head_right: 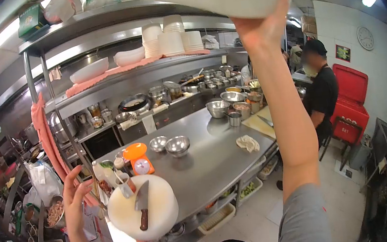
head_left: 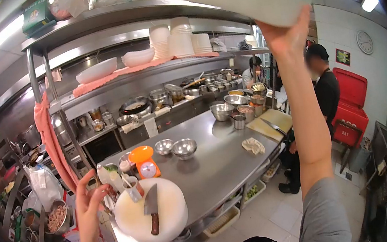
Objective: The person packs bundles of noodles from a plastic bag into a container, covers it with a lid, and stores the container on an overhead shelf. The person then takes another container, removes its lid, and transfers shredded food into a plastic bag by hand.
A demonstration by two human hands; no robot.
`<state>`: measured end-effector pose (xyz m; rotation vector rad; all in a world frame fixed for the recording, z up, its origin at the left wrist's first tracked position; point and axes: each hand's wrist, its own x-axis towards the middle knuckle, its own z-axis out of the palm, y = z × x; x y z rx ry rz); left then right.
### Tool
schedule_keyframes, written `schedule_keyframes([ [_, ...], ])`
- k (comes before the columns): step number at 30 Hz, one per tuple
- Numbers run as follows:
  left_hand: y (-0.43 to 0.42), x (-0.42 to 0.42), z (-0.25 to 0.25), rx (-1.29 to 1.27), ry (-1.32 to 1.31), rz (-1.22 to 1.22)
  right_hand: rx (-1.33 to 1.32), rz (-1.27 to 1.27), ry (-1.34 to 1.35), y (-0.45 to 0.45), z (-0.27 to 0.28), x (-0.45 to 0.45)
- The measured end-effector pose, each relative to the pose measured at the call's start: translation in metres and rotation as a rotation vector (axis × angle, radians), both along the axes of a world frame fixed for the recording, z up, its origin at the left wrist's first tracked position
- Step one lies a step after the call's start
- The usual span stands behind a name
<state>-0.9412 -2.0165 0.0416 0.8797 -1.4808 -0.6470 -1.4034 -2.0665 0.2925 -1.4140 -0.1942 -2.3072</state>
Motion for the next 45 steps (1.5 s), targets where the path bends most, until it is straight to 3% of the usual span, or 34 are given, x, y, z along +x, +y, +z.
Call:
schedule_keyframes([
  [2,-0.026,-0.037,0.015,-0.014,-0.013,-0.082,-0.057,0.003,0.111,-0.043,0.030,-0.001],
  [5,-0.053,-0.085,0.022,-0.066,0.124,-0.389,-0.266,0.218,0.199,-0.123,0.077,-0.002],
  [7,-0.063,-0.107,0.023,-0.166,0.067,-0.393,-0.191,0.257,0.084,-0.162,0.102,0.009],
  [12,-0.064,-0.102,-0.008,-0.285,-0.380,-0.269,0.036,0.465,0.018,-0.227,0.140,0.027],
  [15,-0.041,-0.121,-0.022,-0.082,-0.148,-0.178,-0.219,0.431,0.180,-0.296,0.166,0.024],
  [17,-0.039,-0.125,-0.034,-0.078,-0.206,-0.113,0.002,0.804,0.281,-0.292,0.156,0.013],
  [19,-0.036,-0.128,-0.041,-0.076,-0.250,-0.057,0.142,0.542,0.029,-0.307,0.175,0.040],
  [26,-0.032,-0.151,-0.060,0.074,-0.084,-0.018,0.105,0.637,0.085,-0.361,0.178,0.041],
  [29,-0.031,-0.156,-0.060,0.136,-0.065,-0.004,0.360,0.407,0.138,-0.370,0.190,0.028],
  [30,-0.031,-0.162,-0.058,0.129,-0.032,0.009,0.328,0.375,0.216,-0.368,0.189,0.025],
  [32,-0.030,-0.165,-0.058,0.140,-0.041,0.025,0.452,-0.014,0.136,-0.365,0.189,0.024],
  [34,-0.030,-0.168,-0.060,0.155,-0.022,0.028,0.362,-0.529,0.056,-0.369,0.184,0.024],
  [36,-0.029,-0.171,-0.063,0.173,0.026,0.028,0.034,-1.143,-0.028,-0.380,0.176,0.027],
  [39,-0.032,-0.182,-0.057,0.218,0.088,0.015,0.000,-1.149,0.165,-0.393,0.181,0.029],
  [45,-0.063,-0.201,-0.053,0.145,-0.026,-0.018,-0.025,-1.153,0.217,-0.436,0.189,0.023],
])
